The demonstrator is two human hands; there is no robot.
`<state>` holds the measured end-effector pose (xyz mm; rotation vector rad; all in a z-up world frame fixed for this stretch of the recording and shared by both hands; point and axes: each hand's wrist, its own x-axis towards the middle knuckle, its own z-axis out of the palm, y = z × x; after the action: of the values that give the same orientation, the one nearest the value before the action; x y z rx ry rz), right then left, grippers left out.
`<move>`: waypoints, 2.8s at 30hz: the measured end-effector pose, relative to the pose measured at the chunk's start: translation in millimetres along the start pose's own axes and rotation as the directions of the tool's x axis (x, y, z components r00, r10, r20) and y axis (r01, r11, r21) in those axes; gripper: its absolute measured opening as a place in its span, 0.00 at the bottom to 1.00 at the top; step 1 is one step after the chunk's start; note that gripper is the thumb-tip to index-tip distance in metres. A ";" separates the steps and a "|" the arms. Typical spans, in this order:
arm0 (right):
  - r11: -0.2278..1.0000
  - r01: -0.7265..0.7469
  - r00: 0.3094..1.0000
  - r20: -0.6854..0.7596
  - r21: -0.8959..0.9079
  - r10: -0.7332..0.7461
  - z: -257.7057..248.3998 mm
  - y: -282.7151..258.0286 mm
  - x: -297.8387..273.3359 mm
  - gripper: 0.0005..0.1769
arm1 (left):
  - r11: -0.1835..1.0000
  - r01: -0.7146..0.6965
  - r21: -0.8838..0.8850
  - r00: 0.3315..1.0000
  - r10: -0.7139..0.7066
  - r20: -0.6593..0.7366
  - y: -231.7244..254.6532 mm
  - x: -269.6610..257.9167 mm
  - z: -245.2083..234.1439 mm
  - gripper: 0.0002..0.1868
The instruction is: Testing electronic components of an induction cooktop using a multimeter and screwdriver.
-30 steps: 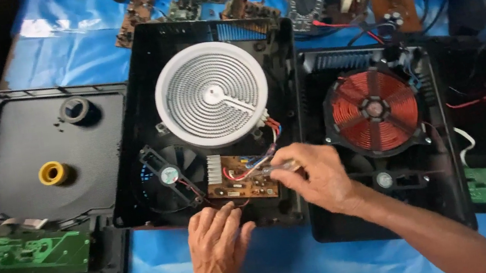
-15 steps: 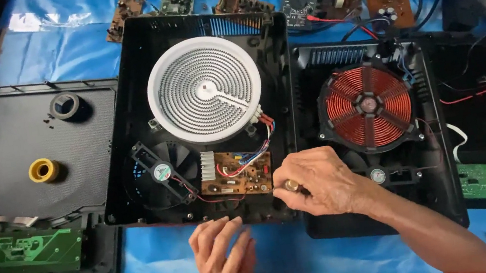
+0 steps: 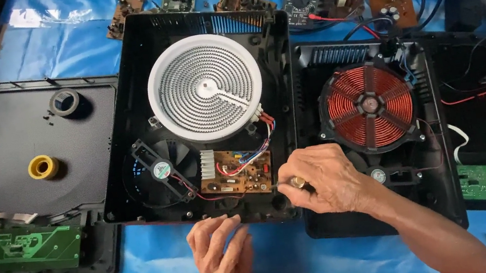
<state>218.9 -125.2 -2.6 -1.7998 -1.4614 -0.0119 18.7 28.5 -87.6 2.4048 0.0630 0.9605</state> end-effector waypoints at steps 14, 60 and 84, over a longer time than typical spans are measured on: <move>0.998 0.001 0.993 0.120 0.067 -0.009 -5.7 -6.3 4.9 0.10 | 1.000 0.014 0.006 1.000 -0.014 -0.017 1.2 1.4 0.7 0.07; 1.000 -0.030 0.994 0.108 0.005 0.030 10.5 -23.3 8.4 0.10 | 0.790 0.139 0.597 0.985 -0.173 -0.001 -135.2 101.3 -43.4 0.16; 0.935 -0.089 0.990 -0.073 0.344 0.122 128.8 10.5 150.2 0.08 | 0.754 0.395 0.525 0.899 -0.435 -0.052 -150.4 96.7 -45.2 0.12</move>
<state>218.8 71.6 -25.7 -1.5684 -1.2145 0.1984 84.2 200.4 -75.8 2.7265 0.9121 0.6969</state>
